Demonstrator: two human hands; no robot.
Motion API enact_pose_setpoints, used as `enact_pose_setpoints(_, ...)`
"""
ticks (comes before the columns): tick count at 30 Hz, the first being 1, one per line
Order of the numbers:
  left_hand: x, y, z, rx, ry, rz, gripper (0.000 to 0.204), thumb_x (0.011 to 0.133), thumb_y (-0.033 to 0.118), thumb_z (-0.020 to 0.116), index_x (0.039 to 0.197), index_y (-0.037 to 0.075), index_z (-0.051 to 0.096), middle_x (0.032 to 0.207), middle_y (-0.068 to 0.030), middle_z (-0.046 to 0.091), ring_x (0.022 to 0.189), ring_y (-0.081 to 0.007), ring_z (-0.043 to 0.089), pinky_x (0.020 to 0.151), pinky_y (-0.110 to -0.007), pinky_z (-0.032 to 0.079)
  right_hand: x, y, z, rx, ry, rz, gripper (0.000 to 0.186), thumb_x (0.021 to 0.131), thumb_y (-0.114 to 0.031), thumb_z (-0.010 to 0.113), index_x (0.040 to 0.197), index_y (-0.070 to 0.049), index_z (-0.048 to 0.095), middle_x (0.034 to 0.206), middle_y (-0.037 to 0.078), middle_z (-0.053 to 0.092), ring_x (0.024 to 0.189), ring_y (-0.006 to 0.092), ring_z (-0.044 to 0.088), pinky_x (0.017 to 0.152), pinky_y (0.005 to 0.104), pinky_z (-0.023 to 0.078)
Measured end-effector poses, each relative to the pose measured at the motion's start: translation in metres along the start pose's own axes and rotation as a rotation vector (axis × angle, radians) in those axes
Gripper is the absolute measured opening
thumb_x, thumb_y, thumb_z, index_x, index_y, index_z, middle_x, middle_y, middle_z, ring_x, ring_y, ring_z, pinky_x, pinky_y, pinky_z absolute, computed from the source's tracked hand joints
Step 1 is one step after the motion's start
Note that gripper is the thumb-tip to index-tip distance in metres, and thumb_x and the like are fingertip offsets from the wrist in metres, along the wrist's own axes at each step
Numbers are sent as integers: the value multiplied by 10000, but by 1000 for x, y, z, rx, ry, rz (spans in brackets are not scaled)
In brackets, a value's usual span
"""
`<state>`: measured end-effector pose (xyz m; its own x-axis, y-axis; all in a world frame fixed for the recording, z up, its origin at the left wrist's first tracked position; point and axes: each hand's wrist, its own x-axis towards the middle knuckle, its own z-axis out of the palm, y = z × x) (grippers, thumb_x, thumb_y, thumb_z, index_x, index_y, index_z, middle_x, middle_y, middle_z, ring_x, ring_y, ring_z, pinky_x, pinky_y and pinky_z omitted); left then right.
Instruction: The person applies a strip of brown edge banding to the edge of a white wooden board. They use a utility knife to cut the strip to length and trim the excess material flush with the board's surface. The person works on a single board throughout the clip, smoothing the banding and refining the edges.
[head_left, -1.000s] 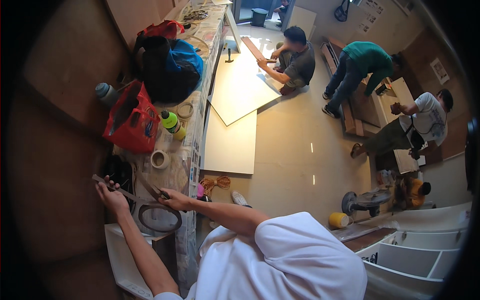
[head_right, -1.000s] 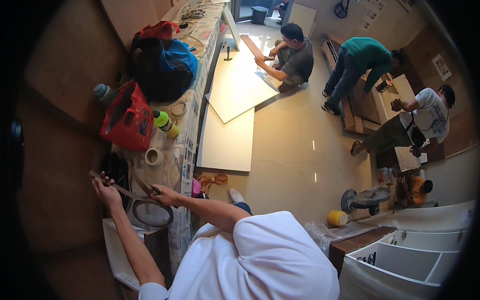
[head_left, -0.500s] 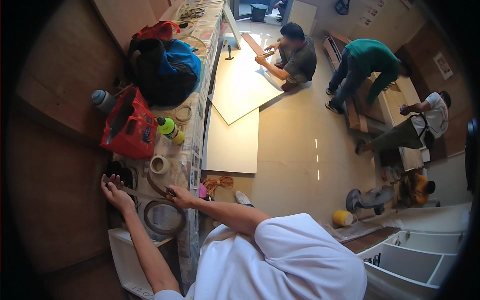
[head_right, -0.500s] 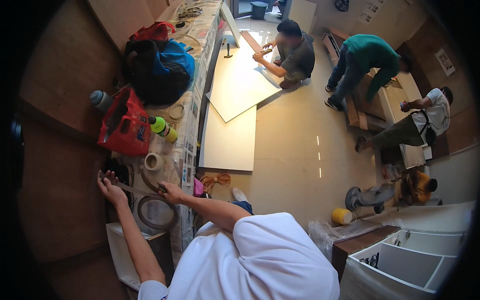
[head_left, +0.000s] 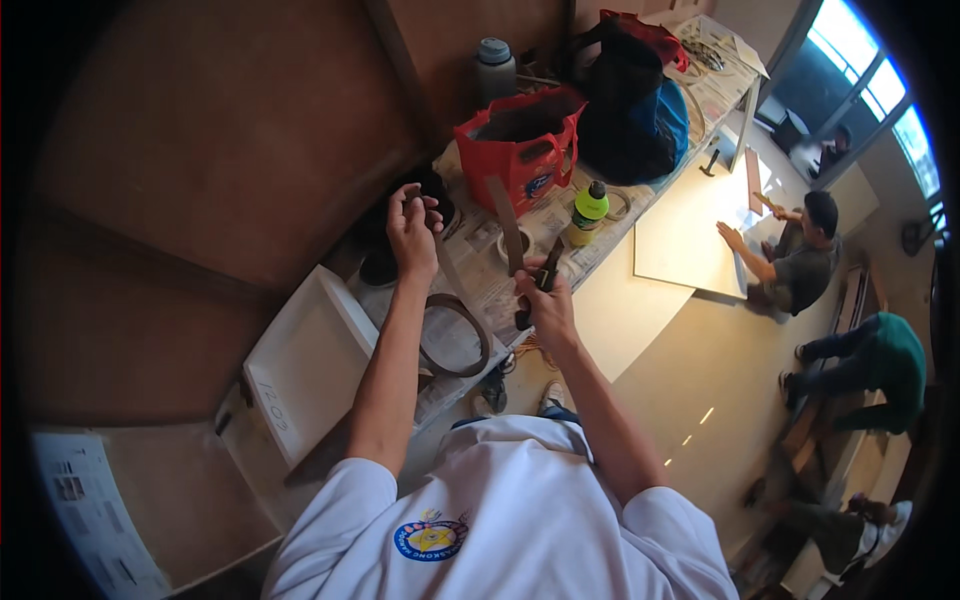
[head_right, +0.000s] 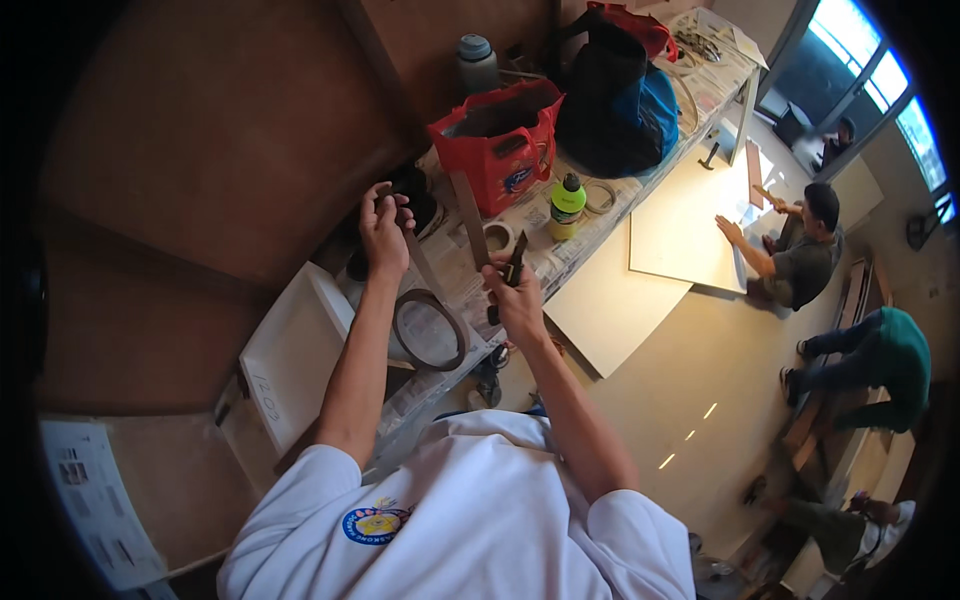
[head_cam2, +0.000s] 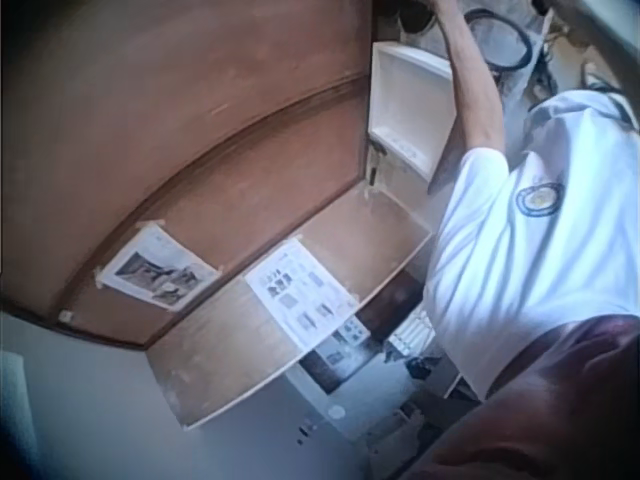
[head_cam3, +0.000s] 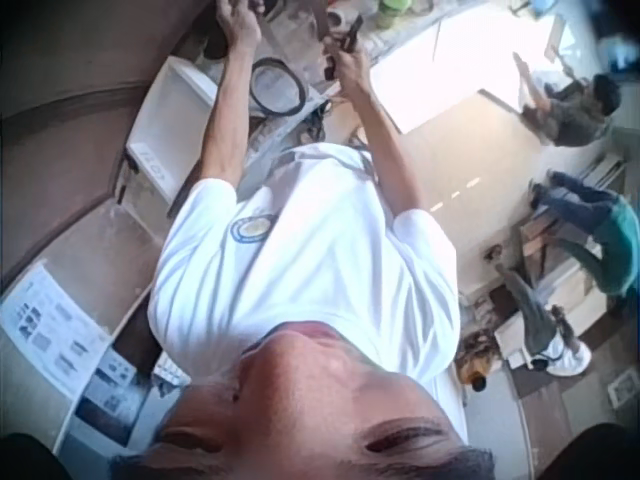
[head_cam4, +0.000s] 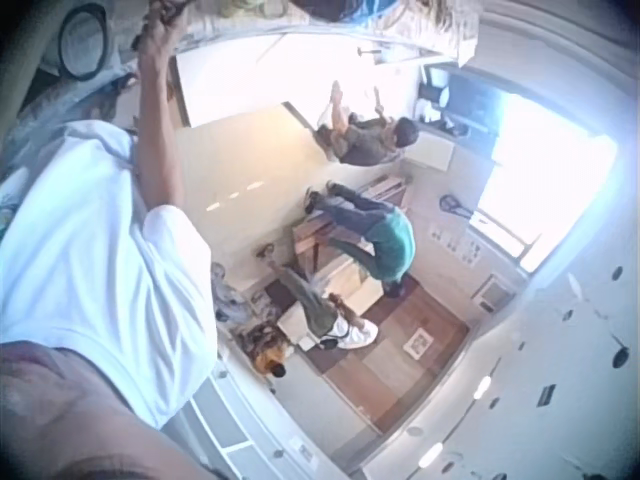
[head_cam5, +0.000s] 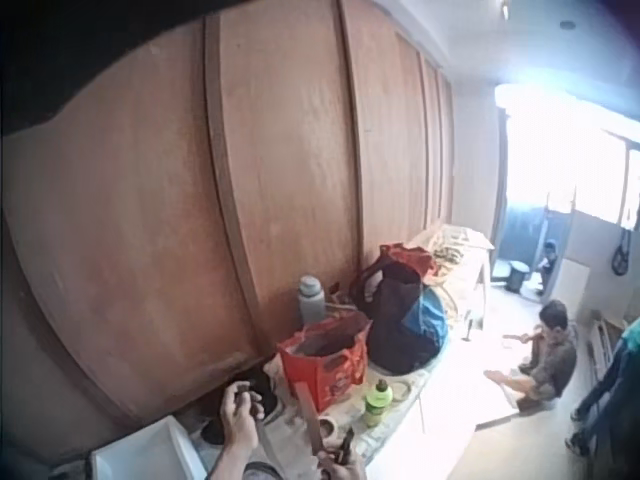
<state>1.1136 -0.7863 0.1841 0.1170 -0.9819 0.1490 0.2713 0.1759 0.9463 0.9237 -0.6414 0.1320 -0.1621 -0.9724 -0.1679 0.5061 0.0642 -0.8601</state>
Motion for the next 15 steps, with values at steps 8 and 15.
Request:
enact_pose_setpoints(8,-9,9,0,-297,-54,-227,359,1136,181,407,1437,60,562,1202,-133,674,1071,-194,650,949,-368,546,8,23,47,-158,-134,52,163,962,-126,734,1094,-82,650,773,-51,594,676,45,536,581,230,402)
enact_pose_setpoints(15,-15,10,-10,-369,-177,-292,391,1133,208,417,1494,85,505,1294,-108,647,1090,-213,670,932,-360,552,17,27,57,-409,18,30,229,933,-142,759,1122,-49,668,820,-5,685,683,73,584,624,252,452)
